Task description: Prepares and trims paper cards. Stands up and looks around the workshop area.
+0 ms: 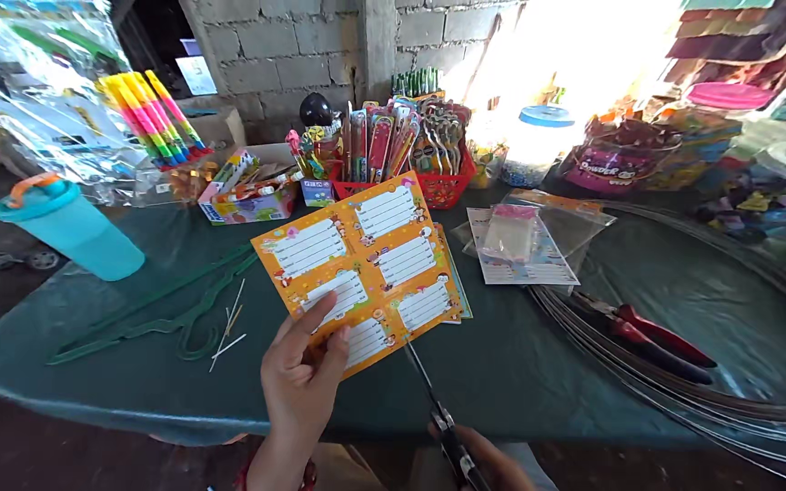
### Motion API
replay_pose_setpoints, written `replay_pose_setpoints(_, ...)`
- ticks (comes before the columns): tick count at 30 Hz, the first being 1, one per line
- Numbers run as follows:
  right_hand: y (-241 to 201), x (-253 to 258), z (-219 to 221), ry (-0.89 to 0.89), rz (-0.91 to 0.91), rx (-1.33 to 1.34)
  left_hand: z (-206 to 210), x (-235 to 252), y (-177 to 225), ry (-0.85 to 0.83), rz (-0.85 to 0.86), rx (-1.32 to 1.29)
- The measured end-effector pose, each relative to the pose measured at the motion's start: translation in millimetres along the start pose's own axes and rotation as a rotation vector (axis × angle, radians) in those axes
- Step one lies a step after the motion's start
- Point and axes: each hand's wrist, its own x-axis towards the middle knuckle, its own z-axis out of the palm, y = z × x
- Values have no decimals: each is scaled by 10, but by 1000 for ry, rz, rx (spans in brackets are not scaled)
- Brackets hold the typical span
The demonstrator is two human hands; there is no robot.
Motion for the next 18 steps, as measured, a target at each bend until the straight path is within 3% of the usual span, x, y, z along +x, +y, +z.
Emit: replay_pose_setpoints(18, 6, 114, -23, -41, -84, 3, 82, -48, 47, -6, -97, -44)
